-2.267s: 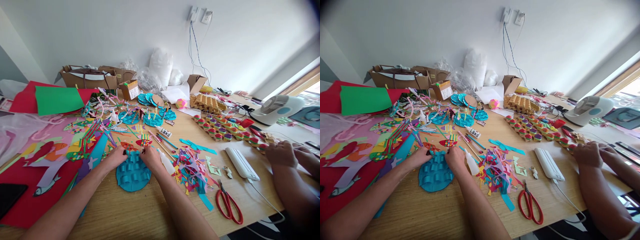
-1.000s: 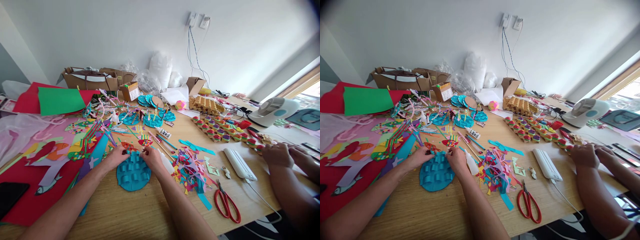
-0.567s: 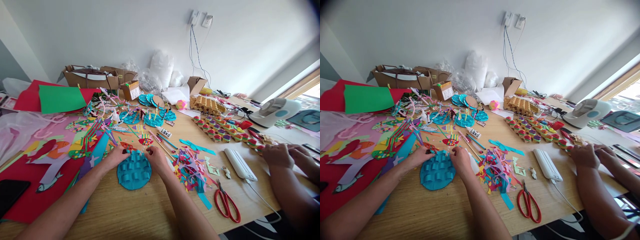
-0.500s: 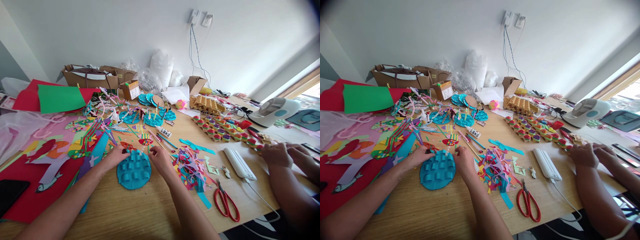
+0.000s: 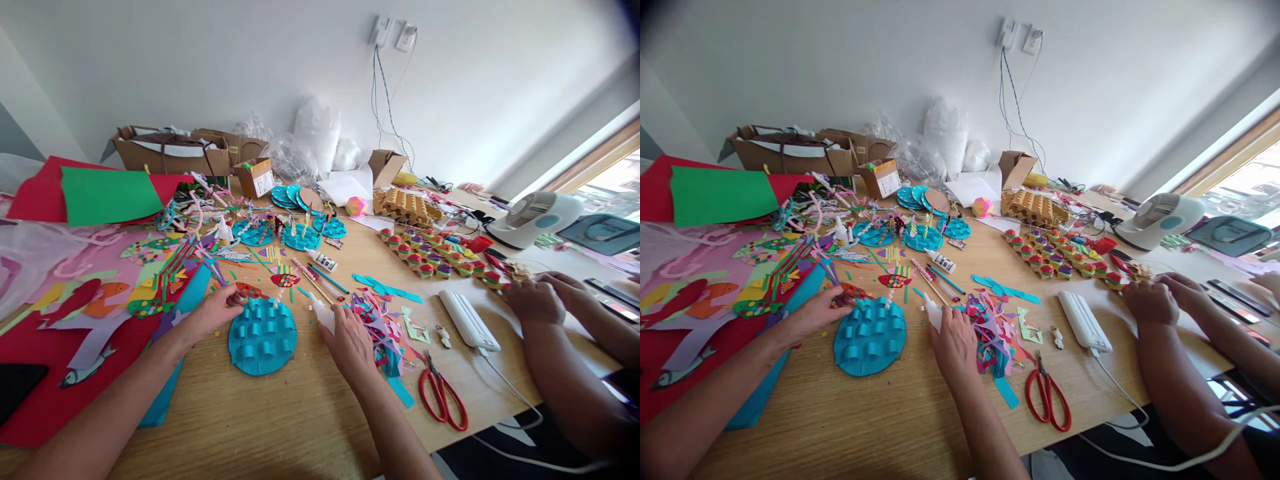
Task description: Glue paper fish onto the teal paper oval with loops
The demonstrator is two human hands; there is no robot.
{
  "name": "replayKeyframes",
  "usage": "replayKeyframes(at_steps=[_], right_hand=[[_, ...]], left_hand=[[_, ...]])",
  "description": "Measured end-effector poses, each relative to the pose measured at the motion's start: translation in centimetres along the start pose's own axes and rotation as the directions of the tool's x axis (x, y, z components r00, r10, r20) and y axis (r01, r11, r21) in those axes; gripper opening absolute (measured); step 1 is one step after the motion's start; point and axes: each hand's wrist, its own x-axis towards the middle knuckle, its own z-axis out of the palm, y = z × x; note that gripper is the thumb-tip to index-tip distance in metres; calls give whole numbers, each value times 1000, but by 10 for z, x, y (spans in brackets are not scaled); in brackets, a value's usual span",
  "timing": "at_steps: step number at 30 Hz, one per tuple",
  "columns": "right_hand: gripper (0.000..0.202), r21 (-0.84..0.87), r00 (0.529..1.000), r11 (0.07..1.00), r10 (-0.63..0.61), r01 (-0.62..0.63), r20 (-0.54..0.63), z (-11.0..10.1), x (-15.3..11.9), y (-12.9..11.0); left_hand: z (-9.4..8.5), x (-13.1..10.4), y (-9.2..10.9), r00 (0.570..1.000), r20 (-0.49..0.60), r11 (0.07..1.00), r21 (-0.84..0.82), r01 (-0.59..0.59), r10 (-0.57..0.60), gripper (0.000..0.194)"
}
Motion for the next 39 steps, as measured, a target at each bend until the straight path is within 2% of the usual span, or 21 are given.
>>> replayKeyframes(at_steps=[4,7,9,11,13,14,16,19,21,23,27,30,32,36,39], right_hand=[[26,-15,1000,1000,-5,4,-29,3,0,-1],[28,25,997,999,39,-37,-67,6,0,2],[31,124,991,990,81,-68,-104,5,-4,5],[33,284,986,956,111,-71,-127,-3,-11,9],[34,457,985,889,102,-29,-137,-17,-23,11],[34,527,985,850,74,20,-156,-25,-30,10],[27,645,984,755,-3,121,-181,-40,-44,4],[18,720,973,655,-184,228,-141,-50,-61,-11],[17,720,954,632,-258,286,-152,-48,-68,-22],[16,711,942,629,-297,315,-155,-41,-72,-29],[13,703,940,639,-316,312,-130,-28,-77,-32],[14,683,931,648,-335,338,-143,-23,-80,-29],[20,674,911,628,-374,389,-176,-21,-81,-27],[48,645,837,550,-458,531,-299,-18,-82,-23],[50,639,804,499,-460,585,-378,-13,-81,-24]], left_hand=[[-15,-12,3,998,-51,999,-20,-39,38,21],[-26,-25,6,989,-139,996,-75,-56,45,21],[-31,-40,13,982,-190,989,-147,-32,3,24],[-31,-59,23,988,-145,976,-216,26,-59,25],[-22,-79,34,992,-51,948,-304,93,-114,28],[-14,-88,40,991,45,924,-359,133,-126,30],[4,-103,51,956,252,833,-488,260,-150,32],[32,-116,65,909,410,665,-657,356,-82,46],[45,-118,71,897,441,542,-752,375,-8,51],[54,-119,75,891,452,454,-801,391,29,47],[65,-119,73,886,461,348,-822,451,-58,36],[69,-119,70,882,463,282,-838,466,-82,36],[71,-119,67,886,458,242,-854,460,-68,35],[71,-119,62,890,453,157,-877,454,-47,32],[72,-119,62,876,482,95,-871,482,-26,31]])
